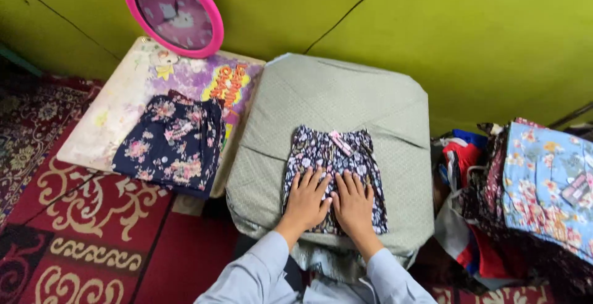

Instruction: Folding patterned trousers on a flat surface in a stockroom.

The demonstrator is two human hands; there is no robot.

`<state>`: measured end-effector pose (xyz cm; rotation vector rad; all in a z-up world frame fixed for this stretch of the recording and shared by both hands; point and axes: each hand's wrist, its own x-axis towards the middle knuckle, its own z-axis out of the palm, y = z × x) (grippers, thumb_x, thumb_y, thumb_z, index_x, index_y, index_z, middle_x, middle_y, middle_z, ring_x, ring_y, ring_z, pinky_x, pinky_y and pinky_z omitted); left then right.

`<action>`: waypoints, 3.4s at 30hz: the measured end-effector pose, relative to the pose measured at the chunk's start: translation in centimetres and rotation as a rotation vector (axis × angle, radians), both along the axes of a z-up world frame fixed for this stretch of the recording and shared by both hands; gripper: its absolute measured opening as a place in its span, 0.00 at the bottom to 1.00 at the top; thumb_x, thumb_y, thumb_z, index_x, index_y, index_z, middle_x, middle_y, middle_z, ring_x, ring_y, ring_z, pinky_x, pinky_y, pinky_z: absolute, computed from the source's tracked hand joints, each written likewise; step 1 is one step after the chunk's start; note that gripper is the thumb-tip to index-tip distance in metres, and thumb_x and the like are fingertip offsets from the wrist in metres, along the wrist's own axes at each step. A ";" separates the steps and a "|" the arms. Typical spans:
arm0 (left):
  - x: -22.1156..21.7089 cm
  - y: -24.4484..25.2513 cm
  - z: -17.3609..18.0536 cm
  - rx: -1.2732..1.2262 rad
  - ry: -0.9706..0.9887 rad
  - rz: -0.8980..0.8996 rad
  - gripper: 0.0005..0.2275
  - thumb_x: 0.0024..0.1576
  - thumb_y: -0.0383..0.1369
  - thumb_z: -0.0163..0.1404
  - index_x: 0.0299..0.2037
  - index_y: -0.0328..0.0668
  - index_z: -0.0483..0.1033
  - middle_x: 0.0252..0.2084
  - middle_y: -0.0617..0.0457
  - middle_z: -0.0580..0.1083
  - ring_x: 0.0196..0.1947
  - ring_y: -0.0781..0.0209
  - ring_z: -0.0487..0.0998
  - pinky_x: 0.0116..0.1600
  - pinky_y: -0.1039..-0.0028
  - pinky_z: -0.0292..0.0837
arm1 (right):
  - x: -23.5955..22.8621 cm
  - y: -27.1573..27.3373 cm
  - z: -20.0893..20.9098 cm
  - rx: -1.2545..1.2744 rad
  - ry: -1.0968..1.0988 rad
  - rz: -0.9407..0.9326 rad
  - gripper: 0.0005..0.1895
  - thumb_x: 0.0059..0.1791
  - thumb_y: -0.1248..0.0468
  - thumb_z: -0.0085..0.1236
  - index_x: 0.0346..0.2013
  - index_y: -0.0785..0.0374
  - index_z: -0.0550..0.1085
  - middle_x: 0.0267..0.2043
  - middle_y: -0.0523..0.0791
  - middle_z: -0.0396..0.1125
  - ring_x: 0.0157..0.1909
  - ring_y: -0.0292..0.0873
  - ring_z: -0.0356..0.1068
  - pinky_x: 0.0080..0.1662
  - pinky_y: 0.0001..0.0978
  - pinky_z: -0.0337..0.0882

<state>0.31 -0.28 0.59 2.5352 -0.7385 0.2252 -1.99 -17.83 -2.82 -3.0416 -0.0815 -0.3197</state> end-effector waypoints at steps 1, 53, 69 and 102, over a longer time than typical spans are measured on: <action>1.9 -0.4 0.0 0.000 -0.012 0.001 0.26 0.60 0.43 0.44 0.68 0.44 0.66 0.71 0.38 0.62 0.72 0.36 0.57 0.70 0.41 0.45 | 1.8 -0.3 0.8 0.000 -0.012 0.001 0.29 0.54 0.43 0.42 0.69 0.40 0.64 0.73 0.39 0.59 0.74 0.45 0.55 0.68 0.58 0.51; 4.7 -0.2 2.7 0.142 0.260 0.126 0.35 0.61 0.55 0.40 0.75 0.46 0.53 0.79 0.41 0.47 0.78 0.40 0.39 0.76 0.46 0.26 | 5.5 0.2 2.8 0.180 0.128 -0.150 0.33 0.54 0.40 0.40 0.74 0.40 0.58 0.79 0.45 0.49 0.79 0.49 0.45 0.73 0.62 0.42; 4.6 0.2 1.2 0.145 0.203 0.110 0.36 0.60 0.59 0.39 0.75 0.47 0.54 0.78 0.40 0.47 0.79 0.40 0.39 0.76 0.45 0.26 | 5.1 -0.5 2.7 0.269 0.144 -0.110 0.39 0.54 0.38 0.41 0.77 0.47 0.52 0.80 0.51 0.43 0.80 0.53 0.43 0.73 0.63 0.39; 2.5 -1.0 4.3 0.039 0.193 0.009 0.37 0.59 0.55 0.45 0.73 0.38 0.56 0.76 0.32 0.49 0.77 0.35 0.42 0.75 0.44 0.30 | 2.5 -1.6 6.9 0.186 0.161 -0.117 0.34 0.53 0.37 0.44 0.70 0.45 0.64 0.78 0.53 0.49 0.78 0.56 0.48 0.69 0.66 0.52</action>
